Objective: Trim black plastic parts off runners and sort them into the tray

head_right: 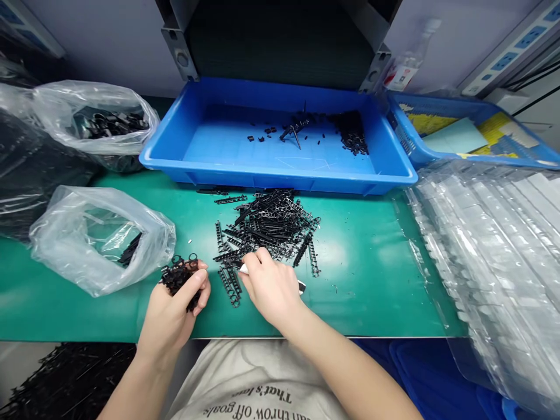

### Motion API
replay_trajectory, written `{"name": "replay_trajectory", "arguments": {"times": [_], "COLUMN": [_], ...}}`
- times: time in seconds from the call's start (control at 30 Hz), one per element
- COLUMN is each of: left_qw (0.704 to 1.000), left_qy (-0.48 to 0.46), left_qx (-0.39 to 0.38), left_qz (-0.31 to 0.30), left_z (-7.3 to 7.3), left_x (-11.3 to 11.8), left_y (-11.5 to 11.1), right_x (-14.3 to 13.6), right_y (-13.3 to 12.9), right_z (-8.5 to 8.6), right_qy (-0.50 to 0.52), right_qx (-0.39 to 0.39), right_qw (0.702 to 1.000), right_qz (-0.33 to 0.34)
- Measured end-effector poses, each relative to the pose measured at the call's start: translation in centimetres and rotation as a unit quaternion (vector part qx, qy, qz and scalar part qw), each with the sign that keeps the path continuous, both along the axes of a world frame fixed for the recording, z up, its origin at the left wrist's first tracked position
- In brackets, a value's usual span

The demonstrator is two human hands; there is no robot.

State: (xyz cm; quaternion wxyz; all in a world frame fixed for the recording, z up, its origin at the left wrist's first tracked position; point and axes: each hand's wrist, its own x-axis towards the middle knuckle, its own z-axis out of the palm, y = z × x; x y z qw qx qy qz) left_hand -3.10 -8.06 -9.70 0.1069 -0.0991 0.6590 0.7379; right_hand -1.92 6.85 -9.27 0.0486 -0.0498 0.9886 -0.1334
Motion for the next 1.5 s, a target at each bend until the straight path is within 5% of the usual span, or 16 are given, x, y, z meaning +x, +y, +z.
{"name": "replay_trajectory", "arguments": {"times": [0.2, 0.4, 0.67, 1.0, 1.5], "left_qw": [0.994, 0.980, 0.953, 0.963, 0.972], "left_qy": [0.025, 0.082, -0.070, -0.066, -0.076], "left_qx": [-0.096, -0.171, 0.006, 0.038, -0.008], "left_qz": [-0.048, -0.065, -0.294, -0.257, -0.220], "left_z": [-0.3, 1.1, 0.8, 0.0, 0.1], "left_x": [0.2, -0.3, -0.4, -0.1, 0.2], "left_y": [-0.3, 0.4, 2.1, 3.7, 3.9], "right_x": [0.2, 1.2, 1.4, 2.1, 3.8], "right_y": [2.2, 5.0, 4.5, 4.9, 4.8], "right_z": [0.7, 3.7, 4.0, 2.2, 2.1], "right_qy": [0.067, 0.055, -0.062, -0.012, 0.068], "right_qx": [-0.107, -0.203, -0.257, -0.279, -0.119], "right_qw": [0.992, 0.977, 0.964, 0.960, 0.988], "right_qz": [-0.029, -0.018, -0.027, -0.034, 0.069]}}
